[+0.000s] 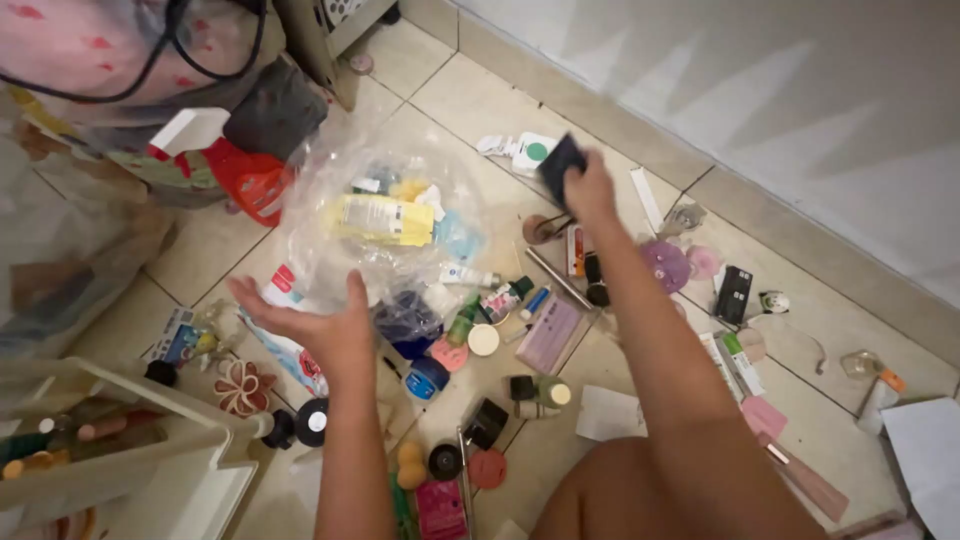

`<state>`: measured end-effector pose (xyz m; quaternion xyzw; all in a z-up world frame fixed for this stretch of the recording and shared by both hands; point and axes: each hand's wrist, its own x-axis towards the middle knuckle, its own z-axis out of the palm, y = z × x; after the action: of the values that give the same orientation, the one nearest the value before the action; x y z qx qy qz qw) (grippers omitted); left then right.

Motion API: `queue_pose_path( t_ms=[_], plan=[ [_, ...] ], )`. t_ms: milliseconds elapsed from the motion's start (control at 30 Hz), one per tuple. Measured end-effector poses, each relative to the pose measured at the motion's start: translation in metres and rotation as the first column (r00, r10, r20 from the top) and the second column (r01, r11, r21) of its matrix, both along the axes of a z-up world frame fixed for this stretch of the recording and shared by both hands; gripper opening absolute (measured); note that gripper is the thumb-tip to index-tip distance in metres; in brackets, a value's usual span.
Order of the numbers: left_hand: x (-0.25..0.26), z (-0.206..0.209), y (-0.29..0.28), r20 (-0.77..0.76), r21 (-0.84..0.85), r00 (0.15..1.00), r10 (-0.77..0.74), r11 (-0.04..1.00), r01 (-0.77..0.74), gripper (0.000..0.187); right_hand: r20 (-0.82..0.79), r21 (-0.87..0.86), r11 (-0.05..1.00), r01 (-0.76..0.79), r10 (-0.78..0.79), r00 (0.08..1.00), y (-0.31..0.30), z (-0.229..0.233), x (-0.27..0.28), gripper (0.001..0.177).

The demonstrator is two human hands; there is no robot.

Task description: Organizing and sorting cosmetic products from the floor into a multi-tiered storage cart.

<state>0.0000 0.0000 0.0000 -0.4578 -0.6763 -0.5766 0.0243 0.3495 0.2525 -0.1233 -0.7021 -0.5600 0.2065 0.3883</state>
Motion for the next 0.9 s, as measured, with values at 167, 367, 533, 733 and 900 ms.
queue_pose_path(
  t_ms=[167, 367, 533, 733, 900],
  plan=[
    [0.028, 0.015, -0.009, -0.335, -0.009, 0.938, 0.092, 0.995, -0.101, 0.117, 0.262, 0.322, 0.910, -0.263, 0.181, 0.948, 0.027, 0.034, -0.015, 0.053],
    [0.042, -0.016, -0.020, -0.401, 0.001, 0.916, 0.021, 1.000, -0.022, 0.112, 0.430, -0.043, 0.896, -0.442, 0.416, 0.801, 0.016, 0.054, -0.048, 0.064],
    [0.049, -0.028, -0.028, -0.331, -0.040, 0.944, 0.002, 0.999, -0.016, 0.109, 0.506, -0.142, 0.907, -0.396, 0.411, 0.759, 0.004, 0.052, -0.047, 0.069],
    [0.050, -0.010, -0.031, -0.322, -0.003, 0.946, -0.032, 0.999, 0.033, 0.103, 0.383, 0.139, 0.888, -0.437, 0.359, 0.851, -0.041, 0.076, -0.003, 0.070],
    [0.049, 0.026, -0.043, -0.324, 0.005, 0.944, -0.067, 0.997, 0.072, 0.090, -0.917, 0.053, 0.991, -0.121, 0.097, 0.386, -0.143, 0.124, 0.059, 0.066]
  ],
)
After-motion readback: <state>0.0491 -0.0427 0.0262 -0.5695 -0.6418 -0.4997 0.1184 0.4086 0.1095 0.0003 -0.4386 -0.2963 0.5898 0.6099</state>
